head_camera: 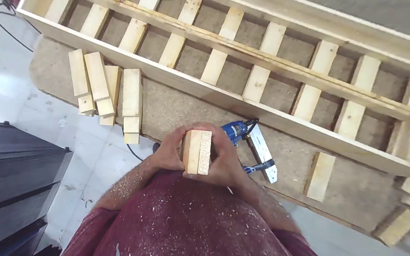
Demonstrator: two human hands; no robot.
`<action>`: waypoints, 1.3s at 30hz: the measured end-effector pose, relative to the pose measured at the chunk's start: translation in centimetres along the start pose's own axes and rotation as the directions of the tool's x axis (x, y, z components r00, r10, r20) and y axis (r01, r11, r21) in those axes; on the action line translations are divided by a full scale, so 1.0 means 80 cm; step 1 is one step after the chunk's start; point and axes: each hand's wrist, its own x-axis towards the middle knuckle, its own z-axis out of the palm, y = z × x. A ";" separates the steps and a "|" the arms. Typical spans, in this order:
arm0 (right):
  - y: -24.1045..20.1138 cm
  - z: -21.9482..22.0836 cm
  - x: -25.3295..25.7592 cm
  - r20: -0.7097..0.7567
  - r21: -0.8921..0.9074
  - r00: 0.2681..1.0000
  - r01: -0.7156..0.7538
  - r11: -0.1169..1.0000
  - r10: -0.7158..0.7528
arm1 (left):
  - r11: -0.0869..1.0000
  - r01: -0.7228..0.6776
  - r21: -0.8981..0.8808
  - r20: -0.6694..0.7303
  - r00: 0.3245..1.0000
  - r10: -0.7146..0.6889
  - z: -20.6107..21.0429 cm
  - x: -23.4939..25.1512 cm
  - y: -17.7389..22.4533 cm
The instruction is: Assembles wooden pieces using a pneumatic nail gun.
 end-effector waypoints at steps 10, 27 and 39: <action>0.002 0.000 -0.005 0.011 0.006 1.000 -0.017 1.000 0.017 | 1.000 0.007 0.029 -0.017 1.000 -0.006 0.005 -0.007 0.005; 0.005 -0.002 -0.002 0.025 0.019 0.999 -0.038 0.999 0.037 | 0.999 -0.005 0.038 -0.016 1.000 0.006 0.005 -0.004 0.001; -0.015 -0.033 -0.010 0.075 0.082 0.971 -0.232 0.969 0.227 | 0.858 -0.030 0.513 -0.153 0.980 0.126 -0.014 0.012 0.011</action>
